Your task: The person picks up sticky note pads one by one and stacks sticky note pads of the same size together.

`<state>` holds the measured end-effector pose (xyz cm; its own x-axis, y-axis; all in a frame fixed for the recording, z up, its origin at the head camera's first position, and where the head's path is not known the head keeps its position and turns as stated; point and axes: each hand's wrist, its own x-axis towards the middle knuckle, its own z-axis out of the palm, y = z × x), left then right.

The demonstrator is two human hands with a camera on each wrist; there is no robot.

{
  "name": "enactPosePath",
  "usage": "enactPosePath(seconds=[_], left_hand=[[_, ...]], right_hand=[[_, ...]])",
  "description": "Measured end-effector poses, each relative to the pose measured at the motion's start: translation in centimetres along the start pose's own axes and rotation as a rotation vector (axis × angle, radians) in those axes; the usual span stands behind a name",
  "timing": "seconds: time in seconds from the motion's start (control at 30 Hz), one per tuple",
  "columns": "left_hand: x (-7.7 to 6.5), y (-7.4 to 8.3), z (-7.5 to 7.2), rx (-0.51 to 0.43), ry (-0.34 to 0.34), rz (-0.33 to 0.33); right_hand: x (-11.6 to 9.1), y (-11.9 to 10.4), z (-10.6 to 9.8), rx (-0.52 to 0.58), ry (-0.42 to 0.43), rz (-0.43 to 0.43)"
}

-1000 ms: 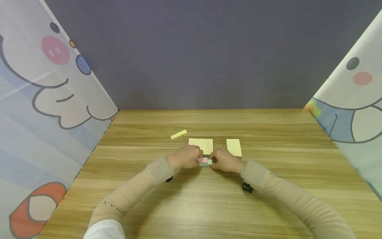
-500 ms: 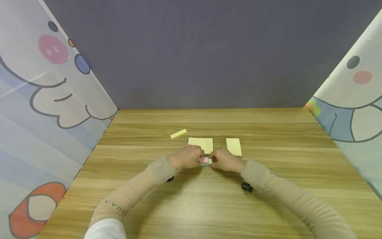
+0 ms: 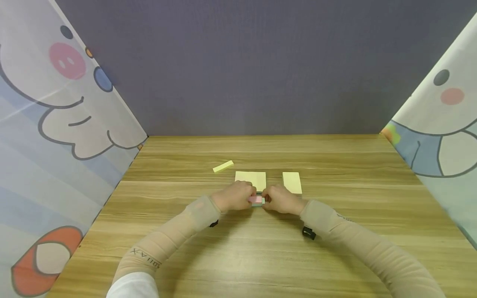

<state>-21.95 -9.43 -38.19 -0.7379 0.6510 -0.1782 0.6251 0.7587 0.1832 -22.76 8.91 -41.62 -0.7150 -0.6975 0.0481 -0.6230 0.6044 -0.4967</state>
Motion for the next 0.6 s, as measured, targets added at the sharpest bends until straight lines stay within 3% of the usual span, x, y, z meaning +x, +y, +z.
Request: enactPosePath(seconds=[0.6], left_hand=[[-1.1,-0.9,-0.1,-0.013,0.021,-0.017]], right_hand=[[0.1,-0.1,-0.1,0.005,-0.036,0.025]])
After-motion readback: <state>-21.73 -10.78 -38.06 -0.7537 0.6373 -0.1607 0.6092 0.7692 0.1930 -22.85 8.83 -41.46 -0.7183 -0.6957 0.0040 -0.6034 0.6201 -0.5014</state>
